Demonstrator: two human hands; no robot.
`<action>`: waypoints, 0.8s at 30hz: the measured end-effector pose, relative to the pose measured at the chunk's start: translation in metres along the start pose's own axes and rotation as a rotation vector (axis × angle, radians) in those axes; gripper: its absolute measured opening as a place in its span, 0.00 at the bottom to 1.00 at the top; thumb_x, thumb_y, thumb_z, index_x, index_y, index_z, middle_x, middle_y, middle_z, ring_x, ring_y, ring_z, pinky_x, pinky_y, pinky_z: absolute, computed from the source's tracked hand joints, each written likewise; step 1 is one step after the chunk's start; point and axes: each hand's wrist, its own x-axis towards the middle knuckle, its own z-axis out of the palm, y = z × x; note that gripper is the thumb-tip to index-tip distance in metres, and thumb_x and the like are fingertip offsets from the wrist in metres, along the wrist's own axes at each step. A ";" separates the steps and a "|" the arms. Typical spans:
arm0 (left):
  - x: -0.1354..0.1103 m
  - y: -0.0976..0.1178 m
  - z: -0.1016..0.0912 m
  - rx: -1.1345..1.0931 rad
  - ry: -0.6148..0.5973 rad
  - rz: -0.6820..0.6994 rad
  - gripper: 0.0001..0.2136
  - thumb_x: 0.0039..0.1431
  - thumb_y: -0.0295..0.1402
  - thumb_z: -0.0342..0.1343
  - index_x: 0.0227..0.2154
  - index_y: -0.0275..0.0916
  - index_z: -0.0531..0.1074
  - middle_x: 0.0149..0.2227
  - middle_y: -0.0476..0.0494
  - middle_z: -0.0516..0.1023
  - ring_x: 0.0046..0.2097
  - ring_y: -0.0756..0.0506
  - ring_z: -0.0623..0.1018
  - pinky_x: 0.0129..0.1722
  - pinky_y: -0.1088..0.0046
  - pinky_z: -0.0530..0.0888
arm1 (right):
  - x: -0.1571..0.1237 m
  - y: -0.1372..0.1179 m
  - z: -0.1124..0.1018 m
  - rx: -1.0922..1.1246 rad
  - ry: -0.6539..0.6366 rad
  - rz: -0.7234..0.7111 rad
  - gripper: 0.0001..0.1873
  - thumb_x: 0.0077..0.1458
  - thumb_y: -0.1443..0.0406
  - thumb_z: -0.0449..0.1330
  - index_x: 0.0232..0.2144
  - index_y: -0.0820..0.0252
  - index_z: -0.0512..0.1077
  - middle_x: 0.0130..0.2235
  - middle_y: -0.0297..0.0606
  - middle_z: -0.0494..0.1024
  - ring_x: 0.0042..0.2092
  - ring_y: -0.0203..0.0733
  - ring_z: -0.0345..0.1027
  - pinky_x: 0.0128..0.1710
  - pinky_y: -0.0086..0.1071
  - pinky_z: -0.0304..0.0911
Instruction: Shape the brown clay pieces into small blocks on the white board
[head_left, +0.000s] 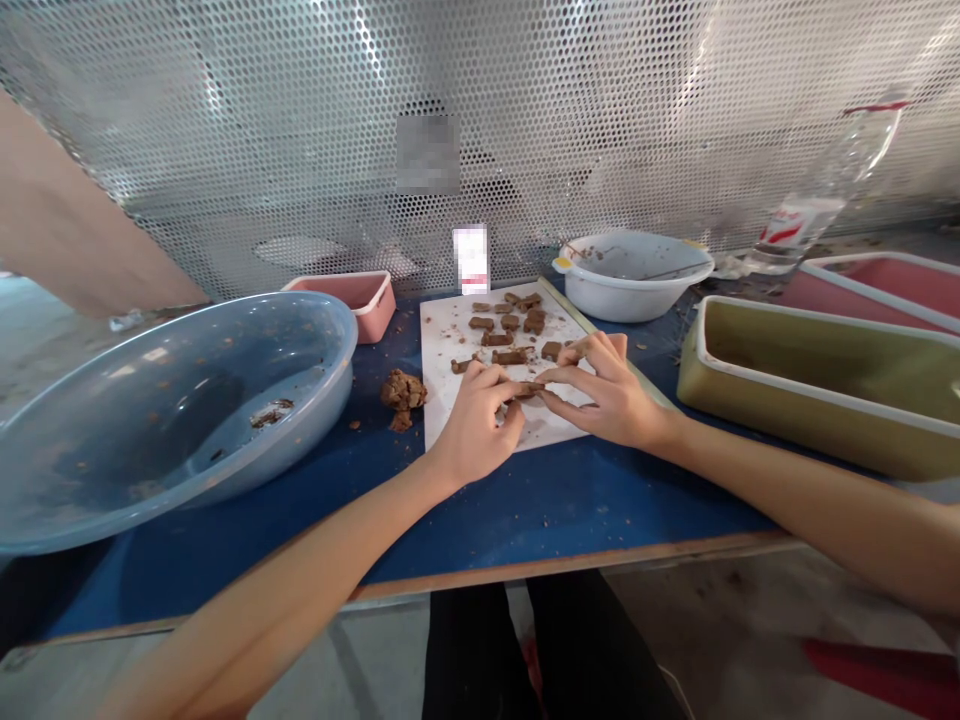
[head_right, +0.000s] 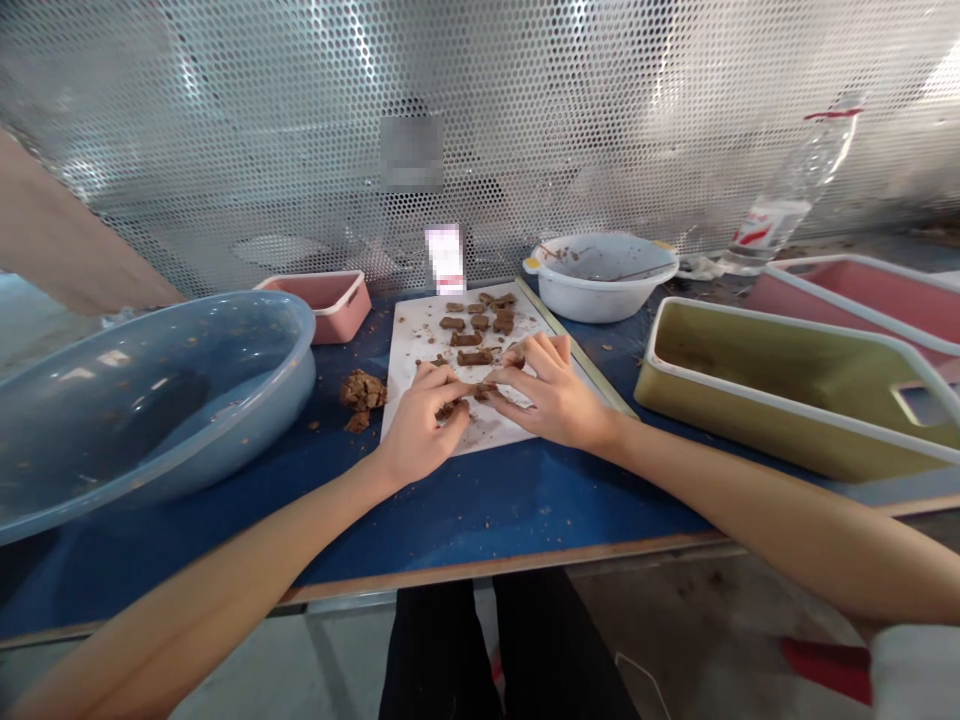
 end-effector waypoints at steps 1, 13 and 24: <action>0.000 0.000 0.000 0.003 0.002 0.004 0.13 0.68 0.23 0.52 0.42 0.39 0.82 0.38 0.41 0.75 0.47 0.39 0.71 0.48 0.59 0.72 | 0.000 0.000 -0.001 0.001 -0.001 -0.002 0.04 0.67 0.63 0.67 0.44 0.49 0.81 0.41 0.38 0.74 0.45 0.48 0.69 0.48 0.45 0.56; -0.001 -0.003 0.000 0.065 0.022 0.035 0.13 0.69 0.24 0.52 0.44 0.37 0.83 0.39 0.40 0.75 0.48 0.38 0.70 0.50 0.57 0.73 | 0.000 0.001 0.001 -0.009 0.000 -0.003 0.04 0.67 0.63 0.67 0.44 0.50 0.81 0.41 0.38 0.74 0.46 0.48 0.69 0.47 0.45 0.56; 0.003 -0.019 0.003 0.142 0.092 -0.066 0.16 0.67 0.23 0.53 0.49 0.40 0.83 0.40 0.40 0.76 0.49 0.37 0.71 0.53 0.55 0.73 | 0.002 0.001 0.001 -0.038 -0.012 -0.023 0.04 0.66 0.63 0.68 0.43 0.50 0.82 0.41 0.39 0.74 0.45 0.48 0.69 0.48 0.46 0.58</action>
